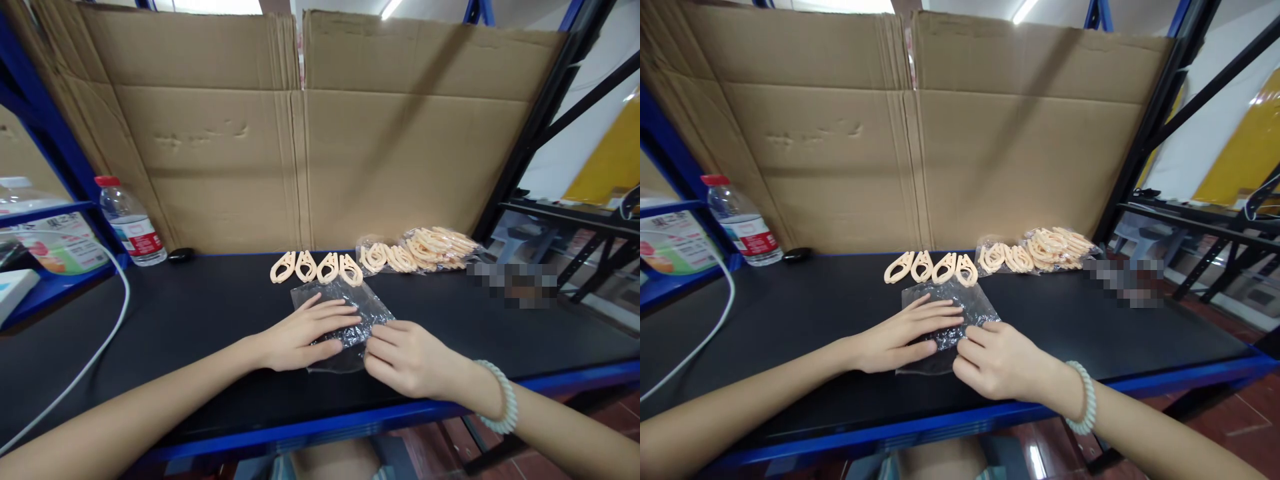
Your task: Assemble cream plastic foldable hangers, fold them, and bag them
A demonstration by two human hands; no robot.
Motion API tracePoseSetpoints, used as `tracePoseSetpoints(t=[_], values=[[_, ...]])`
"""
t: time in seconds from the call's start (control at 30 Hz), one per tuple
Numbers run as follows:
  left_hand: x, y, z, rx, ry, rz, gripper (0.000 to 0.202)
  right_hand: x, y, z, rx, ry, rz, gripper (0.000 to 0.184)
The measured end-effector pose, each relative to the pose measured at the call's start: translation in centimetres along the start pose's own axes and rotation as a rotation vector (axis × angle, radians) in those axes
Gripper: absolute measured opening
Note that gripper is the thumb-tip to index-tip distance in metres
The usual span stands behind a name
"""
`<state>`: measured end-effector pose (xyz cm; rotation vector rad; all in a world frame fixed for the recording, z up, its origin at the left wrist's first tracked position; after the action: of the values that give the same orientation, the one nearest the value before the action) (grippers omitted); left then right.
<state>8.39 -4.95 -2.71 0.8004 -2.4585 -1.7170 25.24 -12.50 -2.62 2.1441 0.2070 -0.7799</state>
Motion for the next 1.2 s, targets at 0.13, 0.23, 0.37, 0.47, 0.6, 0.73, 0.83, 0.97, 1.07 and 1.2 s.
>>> tracePoseSetpoints(t=[0.13,0.23,0.37,0.47,0.6,0.73,0.83,0.97,1.07,1.2], values=[[0.3,-0.5,-0.5,-0.056,-0.029,0.054,0.058,0.1,0.0,0.3,-0.022,-0.040,0.078,0.025],[0.6,-0.8,-0.6,-0.082,-0.072,0.089,0.063,0.4,1.4,-0.5,-0.238,-0.193,0.211,0.014],[0.8,-0.9,-0.6,-0.077,-0.103,0.081,0.063,1.6,3.8,-1.7,-0.434,-0.441,0.156,0.009],[0.7,-0.9,-0.6,-0.081,-0.101,0.094,0.062,2.9,4.4,-2.1,-0.352,-0.483,0.104,0.022],[0.8,-0.9,-0.6,-0.106,-0.086,0.129,0.062,4.2,3.6,-1.7,-0.280,-0.423,0.126,0.026],[0.8,-0.8,-0.7,-0.116,-0.080,0.147,0.061,4.8,3.1,-1.0,-0.263,-0.393,0.129,0.026],[0.9,-0.8,-0.7,-0.122,-0.079,0.163,0.061,5.0,3.0,-0.4,-0.264,-0.397,0.153,0.029],[0.9,-0.8,-0.6,-0.114,-0.081,0.157,0.061,5.1,3.0,0.2,-0.217,-0.360,0.152,0.029],[1.0,-0.7,-0.6,-0.093,-0.090,0.138,0.061,5.3,3.0,0.6,-0.195,-0.334,0.107,0.027],[1.0,-0.6,-0.6,-0.087,-0.100,0.113,0.060,5.5,3.1,1.0,-0.168,-0.299,-0.008,0.025]])
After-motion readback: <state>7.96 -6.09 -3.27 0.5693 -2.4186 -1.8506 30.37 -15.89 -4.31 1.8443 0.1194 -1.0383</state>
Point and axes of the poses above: each hand's wrist, its own x-axis away from the middle knuckle, its own y-axis out of the back of the hand, z = x × y, the point moved 4 cm from there along -x, towards the middle knuckle, and after that the axes turned 10 degrees about -z, right-handed, at the moved point
